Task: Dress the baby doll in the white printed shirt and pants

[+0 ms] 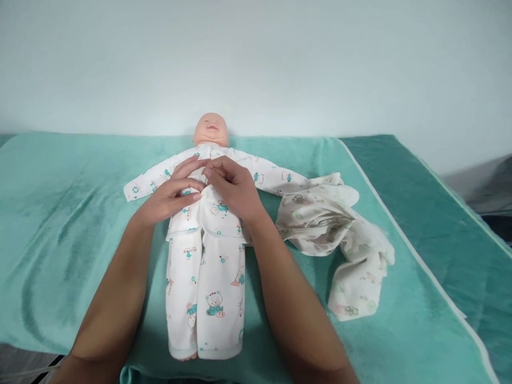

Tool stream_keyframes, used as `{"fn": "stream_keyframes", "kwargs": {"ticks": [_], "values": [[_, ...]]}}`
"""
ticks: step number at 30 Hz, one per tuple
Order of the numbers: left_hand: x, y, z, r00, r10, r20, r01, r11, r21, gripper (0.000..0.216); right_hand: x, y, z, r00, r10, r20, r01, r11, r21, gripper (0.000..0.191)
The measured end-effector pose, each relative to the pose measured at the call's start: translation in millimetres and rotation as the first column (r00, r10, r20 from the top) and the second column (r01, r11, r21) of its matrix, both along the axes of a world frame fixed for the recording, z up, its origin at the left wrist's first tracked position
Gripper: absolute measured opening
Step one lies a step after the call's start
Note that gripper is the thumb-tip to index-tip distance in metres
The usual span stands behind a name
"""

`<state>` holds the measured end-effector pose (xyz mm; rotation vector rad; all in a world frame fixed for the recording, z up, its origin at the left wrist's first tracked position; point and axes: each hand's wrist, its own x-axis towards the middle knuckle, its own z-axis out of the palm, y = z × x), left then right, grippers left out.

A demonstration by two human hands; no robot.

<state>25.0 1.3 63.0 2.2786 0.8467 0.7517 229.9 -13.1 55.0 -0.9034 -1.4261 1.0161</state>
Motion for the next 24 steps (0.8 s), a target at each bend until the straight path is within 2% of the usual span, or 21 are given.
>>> {"fn": "stream_keyframes", "kwargs": {"ticks": [10,17,20,24], "values": [[5.2,-3.4,2.9,0.999,0.042,-0.008,-0.042,0.999,-0.006,0.018,3.3,-1.4,0.1,0.997,0.078,0.001,-0.078,0.996,0.033,0.026],[9.0,-3.1,-0.6,0.995,0.063,0.078,-0.067,0.997,0.038,0.019,6.1,-3.6,2.6,0.984,0.177,0.027,-0.178,0.982,0.061,0.023],[12.1,-2.5,-2.9,0.981,0.097,0.17,-0.098,0.995,0.001,0.021,3.6,-2.0,0.4,0.993,0.12,0.008,-0.12,0.992,0.025,0.025],[16.6,-1.0,-6.8,0.916,0.247,0.315,-0.244,0.969,-0.052,0.027,-3.0,3.7,-4.5,0.992,-0.129,0.008,0.128,0.989,0.068,0.024]]}}
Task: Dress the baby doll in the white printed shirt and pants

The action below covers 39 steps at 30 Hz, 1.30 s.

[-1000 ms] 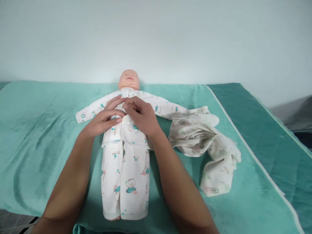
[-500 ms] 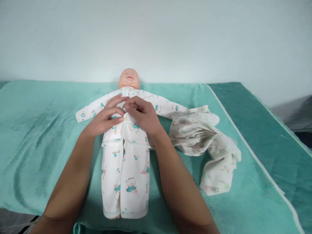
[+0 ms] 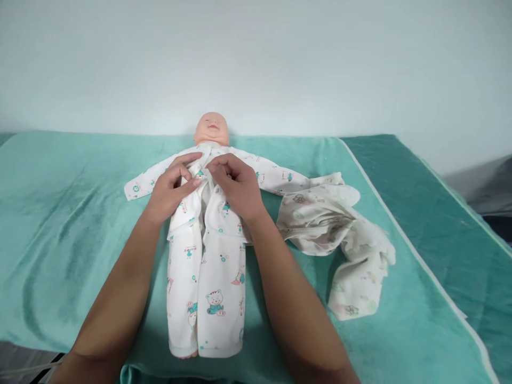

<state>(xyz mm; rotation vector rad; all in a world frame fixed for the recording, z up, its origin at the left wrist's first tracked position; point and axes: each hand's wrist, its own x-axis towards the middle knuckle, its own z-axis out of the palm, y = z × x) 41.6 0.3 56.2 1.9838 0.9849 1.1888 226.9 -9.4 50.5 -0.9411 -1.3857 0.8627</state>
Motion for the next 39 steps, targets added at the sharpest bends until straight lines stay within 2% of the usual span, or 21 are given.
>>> {"fn": "stream_keyframes", "kwargs": {"ticks": [2,4,6,9,10,11,12,14,16,18,19,21,25,30,34,36,39], "values": [[-1.8,2.3,-2.6,0.991,0.129,0.019,-0.13,0.991,0.013,0.026,1.3,4.2,-2.7,0.992,-0.121,0.022,0.12,0.993,0.014,0.02],[-9.2,6.9,-6.2,0.952,0.304,0.029,-0.304,0.952,0.019,0.02,10.2,9.3,-5.4,0.969,-0.237,0.068,0.237,0.971,0.005,0.015],[-22.2,14.0,-11.4,0.857,0.511,0.073,-0.512,0.859,-0.007,0.016,26.3,15.3,-8.9,0.904,-0.404,0.142,0.408,0.913,-0.002,0.009],[-44.6,26.0,-20.6,0.667,0.733,0.133,-0.727,0.68,-0.096,0.021,52.0,24.6,-16.7,0.729,-0.637,0.25,0.657,0.754,0.007,0.004],[-50.2,28.9,-23.3,0.629,0.767,0.129,-0.758,0.641,-0.116,0.024,57.1,27.3,-20.0,0.697,-0.667,0.265,0.688,0.726,0.017,0.006],[-54.1,31.0,-25.4,0.606,0.787,0.116,-0.778,0.617,-0.12,0.027,59.5,29.6,-23.6,0.69,-0.671,0.271,0.691,0.723,0.032,0.011],[-55.9,32.0,-26.9,0.598,0.795,0.1,-0.789,0.606,-0.099,0.032,59.1,31.4,-27.1,0.706,-0.653,0.275,0.667,0.743,0.051,0.018],[-53.9,31.5,-28.0,0.633,0.772,0.047,-0.774,0.633,0.017,0.038,52.3,33.1,-33.5,0.76,-0.572,0.307,0.573,0.814,0.099,0.031],[-46.8,29.8,-27.6,0.713,0.697,-0.071,-0.678,0.712,0.183,0.037,42.9,32.9,-38.2,0.778,-0.495,0.388,0.479,0.866,0.144,0.035],[-38.7,28.9,-27.4,0.771,0.585,-0.251,-0.517,0.806,0.289,0.034,36.9,31.9,-41.0,0.741,-0.46,0.49,0.434,0.884,0.175,0.032],[-35.4,29.1,-27.8,0.773,0.536,-0.338,-0.449,0.84,0.305,0.035,35.6,31.4,-41.9,0.707,-0.46,0.538,0.433,0.882,0.184,0.032],[-31.1,30.1,-29.1,0.739,0.492,-0.461,-0.391,0.87,0.301,0.04,35.2,31.1,-42.8,0.633,-0.466,0.618,0.458,0.869,0.187,0.038],[-29.6,32.3,-30.8,0.633,0.536,-0.559,-0.451,0.842,0.297,0.048,35.1,36.0,-40.9,0.539,-0.487,0.687,0.527,0.831,0.176,0.05],[-32.2,35.4,-29.8,0.53,0.596,-0.603,-0.534,0.787,0.309,0.051,47.1,51.8,-38.5,0.493,-0.464,0.736,0.513,0.838,0.185,0.051],[-37.2,37.1,-30.8,0.483,0.632,-0.606,-0.591,0.746,0.306,0.052,76.8,64.8,-45.7,0.524,-0.464,0.715,0.604,0.793,0.072,0.05],[-38.5,37.4,-31.2,0.467,0.646,-0.604,-0.616,0.728,0.302,0.051,86.3,67.4,-48.7,0.552,-0.462,0.694,0.613,0.789,0.038,0.048],[-37.6,37.3,-30.6,0.497,0.628,-0.598,-0.585,0.752,0.304,0.054,78.9,62.4,-44.4,0.581,-0.516,0.629,0.567,0.811,0.142,0.046]]}}
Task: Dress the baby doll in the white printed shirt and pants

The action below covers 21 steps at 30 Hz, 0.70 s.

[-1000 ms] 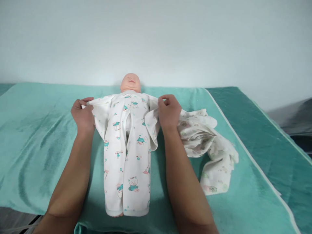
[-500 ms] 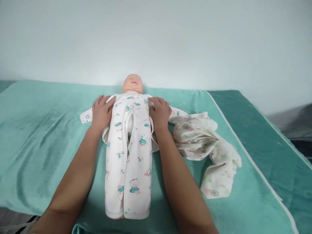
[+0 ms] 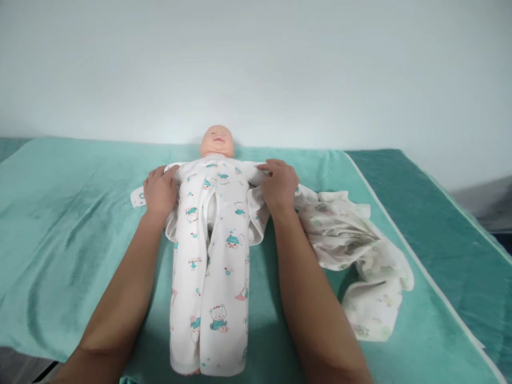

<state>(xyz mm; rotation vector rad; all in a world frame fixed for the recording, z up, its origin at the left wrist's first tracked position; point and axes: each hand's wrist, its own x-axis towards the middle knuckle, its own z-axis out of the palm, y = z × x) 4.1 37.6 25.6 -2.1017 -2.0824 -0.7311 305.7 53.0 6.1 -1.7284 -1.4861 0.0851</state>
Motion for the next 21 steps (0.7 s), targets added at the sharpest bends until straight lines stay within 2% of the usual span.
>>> {"fn": "stream_keyframes", "kwargs": {"ticks": [2,5,8,10,12,15,21], "values": [[1.8,-0.4,1.0,0.997,-0.079,0.015,0.079,0.997,0.014,0.058,-18.4,-9.8,9.8,0.997,0.07,-0.016,-0.067,0.987,0.143,0.039],[4.2,-1.3,2.4,0.987,-0.152,0.043,0.152,0.988,0.01,0.061,-52.2,-30.4,29.7,0.945,0.313,-0.096,-0.279,0.923,0.264,0.03],[5.1,-2.0,3.2,0.994,-0.101,0.052,0.102,0.995,-0.014,0.057,-75.5,-48.9,45.8,0.815,0.567,-0.115,-0.541,0.817,0.198,0.032],[5.2,-2.1,3.2,0.998,-0.048,0.048,0.049,0.999,-0.02,0.053,-81.4,-55.7,51.2,0.755,0.655,-0.03,-0.65,0.753,0.104,0.036],[5.2,-1.9,2.5,0.999,-0.002,0.047,0.003,1.0,-0.022,0.05,-81.5,-58.0,52.5,0.725,0.685,0.071,-0.688,0.726,0.017,0.04],[5.7,-1.1,0.1,0.997,0.048,0.053,-0.047,0.999,-0.022,0.05,-77.5,-58.8,50.9,0.718,0.686,0.118,-0.685,0.726,-0.059,0.046],[8.6,0.3,-2.2,0.994,0.089,0.06,-0.086,0.995,-0.041,0.049,-79.1,-63.2,53.4,0.751,0.652,0.105,-0.646,0.758,-0.085,0.044]]}}
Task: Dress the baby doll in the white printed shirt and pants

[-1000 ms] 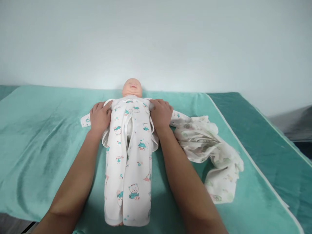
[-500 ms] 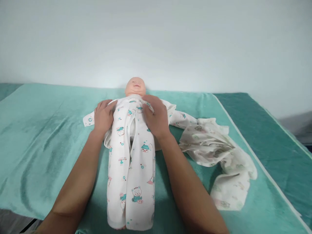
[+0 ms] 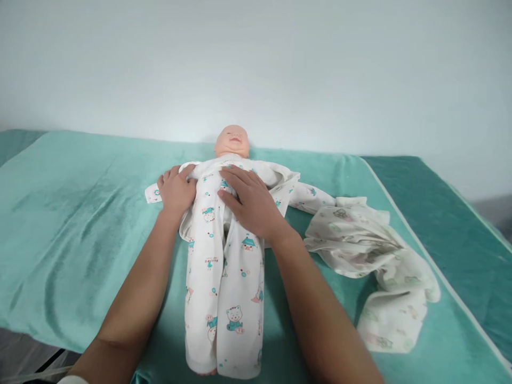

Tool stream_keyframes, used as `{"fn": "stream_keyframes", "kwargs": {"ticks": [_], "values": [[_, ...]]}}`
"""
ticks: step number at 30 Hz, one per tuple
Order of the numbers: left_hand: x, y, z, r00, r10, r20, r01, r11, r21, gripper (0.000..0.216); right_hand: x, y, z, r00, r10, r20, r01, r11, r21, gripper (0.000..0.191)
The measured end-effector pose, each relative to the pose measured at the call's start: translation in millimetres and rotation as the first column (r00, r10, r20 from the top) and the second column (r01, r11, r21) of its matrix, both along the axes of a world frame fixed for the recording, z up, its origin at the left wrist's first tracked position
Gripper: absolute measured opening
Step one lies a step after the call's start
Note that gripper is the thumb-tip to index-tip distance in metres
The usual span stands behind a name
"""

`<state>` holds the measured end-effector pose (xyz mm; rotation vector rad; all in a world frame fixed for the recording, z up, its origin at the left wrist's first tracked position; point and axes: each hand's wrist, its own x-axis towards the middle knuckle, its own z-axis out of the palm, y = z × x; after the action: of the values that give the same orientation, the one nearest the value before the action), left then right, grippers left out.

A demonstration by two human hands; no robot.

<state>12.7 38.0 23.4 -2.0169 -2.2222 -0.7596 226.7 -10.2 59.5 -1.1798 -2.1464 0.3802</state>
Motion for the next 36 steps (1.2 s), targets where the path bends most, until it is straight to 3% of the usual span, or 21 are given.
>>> {"fn": "stream_keyframes", "kwargs": {"ticks": [6,10,14,21,29,33,36], "values": [[-0.2,-0.4,2.7,1.0,-0.018,-0.01,0.018,0.998,-0.062,0.05,-50.9,38.6,15.8,0.958,-0.007,0.287,-0.015,0.997,0.075,0.031],[-1.7,0.2,1.1,1.0,-0.031,0.0,0.031,0.997,-0.065,0.047,-92.2,74.5,28.3,0.836,0.014,0.549,0.013,0.999,-0.044,0.026],[-0.2,0.7,0.4,1.0,-0.013,-0.02,0.012,0.997,-0.079,0.045,-107.3,86.1,33.7,0.73,0.036,0.683,0.077,0.988,-0.134,0.036],[0.5,-3.9,8.0,0.997,0.01,-0.08,-0.024,0.985,-0.168,0.05,-106.2,75.8,39.3,0.677,0.024,0.735,0.135,0.978,-0.157,0.044],[-8.0,-6.2,8.9,0.999,0.02,0.033,-0.014,0.986,-0.166,0.054,-86.1,69.2,47.9,0.63,0.044,0.775,0.12,0.981,-0.153,0.049],[-6.6,-4.8,9.2,0.995,0.026,0.096,-0.009,0.985,-0.172,0.052,-97.6,70.7,40.5,0.641,0.058,0.765,0.011,0.996,-0.086,0.037],[-5.9,-2.9,9.5,0.992,0.032,0.123,-0.011,0.985,-0.172,0.048,-110.4,78.2,34.2,0.642,0.121,0.757,-0.048,0.992,-0.118,0.031]]}}
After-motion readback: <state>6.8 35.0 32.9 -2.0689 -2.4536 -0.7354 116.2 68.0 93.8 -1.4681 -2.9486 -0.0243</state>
